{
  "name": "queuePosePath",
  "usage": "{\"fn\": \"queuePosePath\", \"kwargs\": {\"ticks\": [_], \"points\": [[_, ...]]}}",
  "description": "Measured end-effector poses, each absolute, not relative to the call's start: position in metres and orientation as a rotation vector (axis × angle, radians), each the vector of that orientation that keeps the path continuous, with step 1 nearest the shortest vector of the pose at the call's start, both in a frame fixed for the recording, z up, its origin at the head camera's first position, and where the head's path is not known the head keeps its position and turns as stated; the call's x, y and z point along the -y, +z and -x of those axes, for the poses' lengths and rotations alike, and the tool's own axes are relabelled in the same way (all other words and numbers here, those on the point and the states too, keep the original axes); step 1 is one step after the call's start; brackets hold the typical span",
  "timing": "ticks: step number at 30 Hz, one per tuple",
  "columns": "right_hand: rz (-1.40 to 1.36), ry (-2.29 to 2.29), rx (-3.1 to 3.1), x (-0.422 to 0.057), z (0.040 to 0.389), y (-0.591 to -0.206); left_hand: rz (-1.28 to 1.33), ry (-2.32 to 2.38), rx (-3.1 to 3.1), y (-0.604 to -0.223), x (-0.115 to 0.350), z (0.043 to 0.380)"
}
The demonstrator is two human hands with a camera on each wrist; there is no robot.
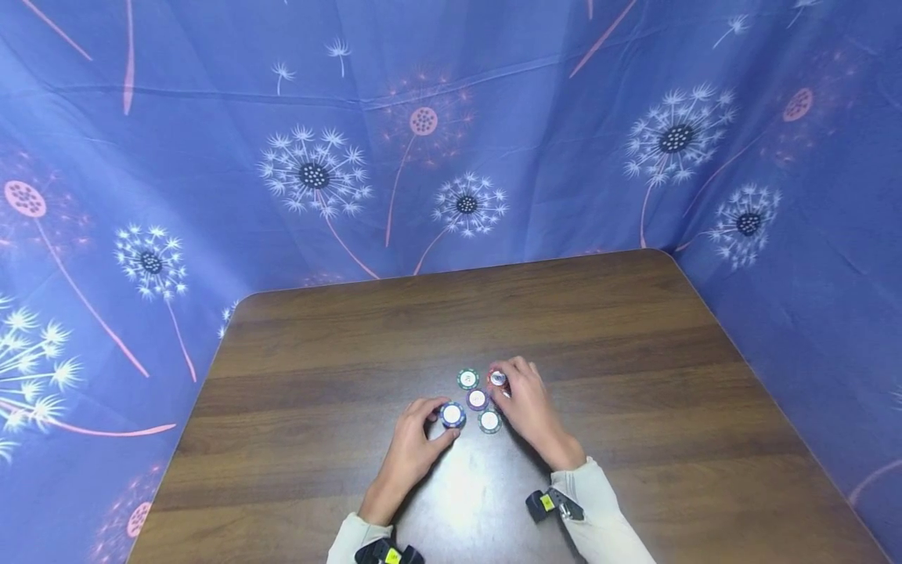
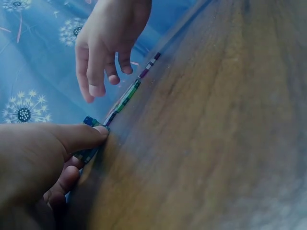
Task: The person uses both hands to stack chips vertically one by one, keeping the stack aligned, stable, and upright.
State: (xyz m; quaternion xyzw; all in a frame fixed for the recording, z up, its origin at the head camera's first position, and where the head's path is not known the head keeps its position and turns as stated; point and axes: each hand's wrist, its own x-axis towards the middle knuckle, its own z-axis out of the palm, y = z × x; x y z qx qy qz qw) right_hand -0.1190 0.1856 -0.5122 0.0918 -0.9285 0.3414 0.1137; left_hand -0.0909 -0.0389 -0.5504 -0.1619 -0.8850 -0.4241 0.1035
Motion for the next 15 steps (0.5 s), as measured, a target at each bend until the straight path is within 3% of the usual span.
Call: {"fn": "queuePosePath", "kwargs": {"ticks": [15], "points": [[-0.776,1.039,2.984,-0.231,0.157,-0.507,0.523,-1.279,2.571,-0.554,0.041,0.093]]}}
